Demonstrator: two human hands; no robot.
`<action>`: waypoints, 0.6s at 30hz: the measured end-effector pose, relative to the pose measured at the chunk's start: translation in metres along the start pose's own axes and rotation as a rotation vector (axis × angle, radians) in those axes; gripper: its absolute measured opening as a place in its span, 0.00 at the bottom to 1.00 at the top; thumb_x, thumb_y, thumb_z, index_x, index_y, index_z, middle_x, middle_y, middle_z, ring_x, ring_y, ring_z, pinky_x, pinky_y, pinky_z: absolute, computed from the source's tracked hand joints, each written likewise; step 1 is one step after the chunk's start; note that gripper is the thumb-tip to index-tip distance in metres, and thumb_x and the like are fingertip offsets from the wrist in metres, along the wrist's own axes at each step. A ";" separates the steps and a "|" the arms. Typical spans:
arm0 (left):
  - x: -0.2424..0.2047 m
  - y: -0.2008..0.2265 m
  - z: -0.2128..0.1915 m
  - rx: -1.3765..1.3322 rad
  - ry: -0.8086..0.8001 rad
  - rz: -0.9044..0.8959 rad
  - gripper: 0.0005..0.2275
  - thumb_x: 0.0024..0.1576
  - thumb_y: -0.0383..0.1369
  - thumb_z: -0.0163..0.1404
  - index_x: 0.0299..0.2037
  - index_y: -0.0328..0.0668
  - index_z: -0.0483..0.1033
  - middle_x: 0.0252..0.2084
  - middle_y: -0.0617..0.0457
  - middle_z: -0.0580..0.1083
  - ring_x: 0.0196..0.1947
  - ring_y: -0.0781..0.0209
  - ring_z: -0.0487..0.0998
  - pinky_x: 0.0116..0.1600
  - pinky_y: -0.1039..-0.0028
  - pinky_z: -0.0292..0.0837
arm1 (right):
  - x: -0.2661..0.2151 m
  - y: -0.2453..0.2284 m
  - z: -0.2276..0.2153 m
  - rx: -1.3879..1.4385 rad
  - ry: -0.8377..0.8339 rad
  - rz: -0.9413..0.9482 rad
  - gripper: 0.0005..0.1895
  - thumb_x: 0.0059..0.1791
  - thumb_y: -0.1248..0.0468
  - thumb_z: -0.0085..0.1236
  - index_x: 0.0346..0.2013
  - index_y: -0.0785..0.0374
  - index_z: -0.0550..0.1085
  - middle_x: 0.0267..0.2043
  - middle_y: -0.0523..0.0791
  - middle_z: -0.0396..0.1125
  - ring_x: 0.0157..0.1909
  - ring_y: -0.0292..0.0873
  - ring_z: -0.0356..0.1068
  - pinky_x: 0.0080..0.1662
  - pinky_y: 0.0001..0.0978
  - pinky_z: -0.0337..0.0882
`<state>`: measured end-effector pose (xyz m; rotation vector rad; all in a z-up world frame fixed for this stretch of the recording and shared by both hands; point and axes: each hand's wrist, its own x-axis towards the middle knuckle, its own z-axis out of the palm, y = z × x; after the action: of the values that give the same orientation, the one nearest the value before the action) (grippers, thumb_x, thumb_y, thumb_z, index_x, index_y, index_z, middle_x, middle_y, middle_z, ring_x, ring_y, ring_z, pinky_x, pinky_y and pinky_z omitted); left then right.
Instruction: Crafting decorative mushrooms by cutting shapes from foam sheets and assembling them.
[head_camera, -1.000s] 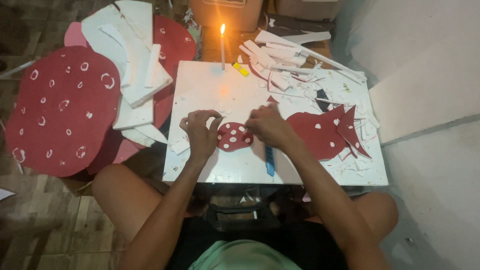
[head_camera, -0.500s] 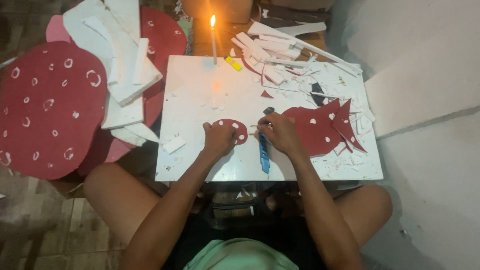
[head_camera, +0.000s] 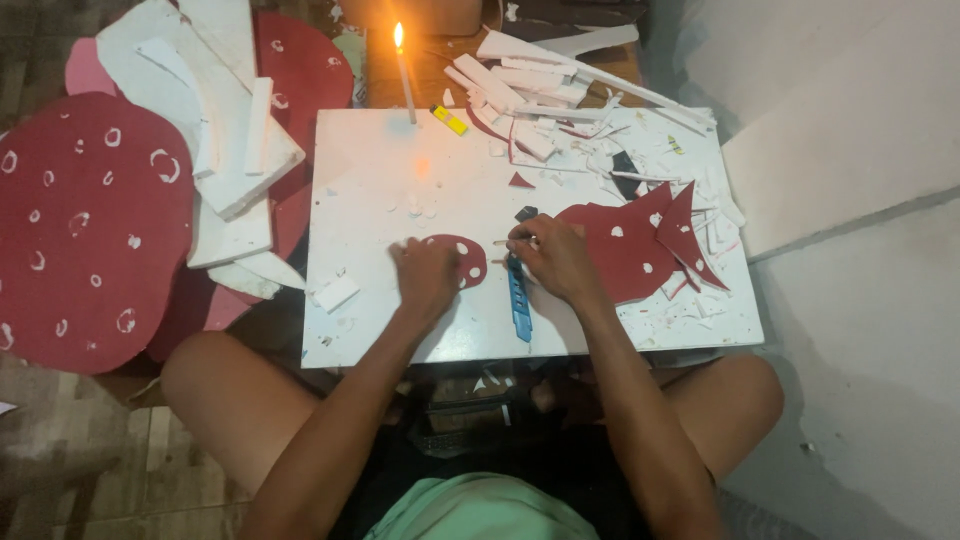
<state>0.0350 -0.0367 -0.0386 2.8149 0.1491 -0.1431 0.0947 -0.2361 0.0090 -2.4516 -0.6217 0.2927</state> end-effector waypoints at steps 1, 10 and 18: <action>-0.004 -0.006 -0.004 -0.001 0.001 0.001 0.04 0.48 0.26 0.59 0.32 0.44 0.82 0.34 0.46 0.78 0.44 0.40 0.75 0.57 0.52 0.58 | -0.004 -0.003 -0.003 -0.002 0.001 0.000 0.09 0.52 0.58 0.56 0.46 0.54 0.77 0.43 0.44 0.72 0.48 0.45 0.71 0.55 0.45 0.55; -0.026 -0.004 -0.012 -0.333 0.438 -0.440 0.16 0.52 0.40 0.62 0.47 0.44 0.76 0.39 0.47 0.73 0.45 0.41 0.73 0.54 0.50 0.58 | -0.035 0.006 0.005 0.286 0.126 0.140 0.14 0.54 0.56 0.53 0.46 0.63 0.76 0.34 0.50 0.71 0.38 0.51 0.72 0.45 0.44 0.66; -0.033 0.004 0.028 -0.348 0.361 -0.367 0.36 0.45 0.40 0.67 0.62 0.41 0.62 0.55 0.43 0.61 0.59 0.38 0.62 0.62 0.44 0.54 | -0.058 0.011 0.014 0.433 0.199 0.261 0.14 0.54 0.58 0.53 0.45 0.66 0.75 0.36 0.53 0.71 0.39 0.50 0.72 0.42 0.43 0.69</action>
<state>0.0003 -0.0527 -0.0598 2.4127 0.7006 0.2854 0.0441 -0.2660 -0.0047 -2.1029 -0.1307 0.2505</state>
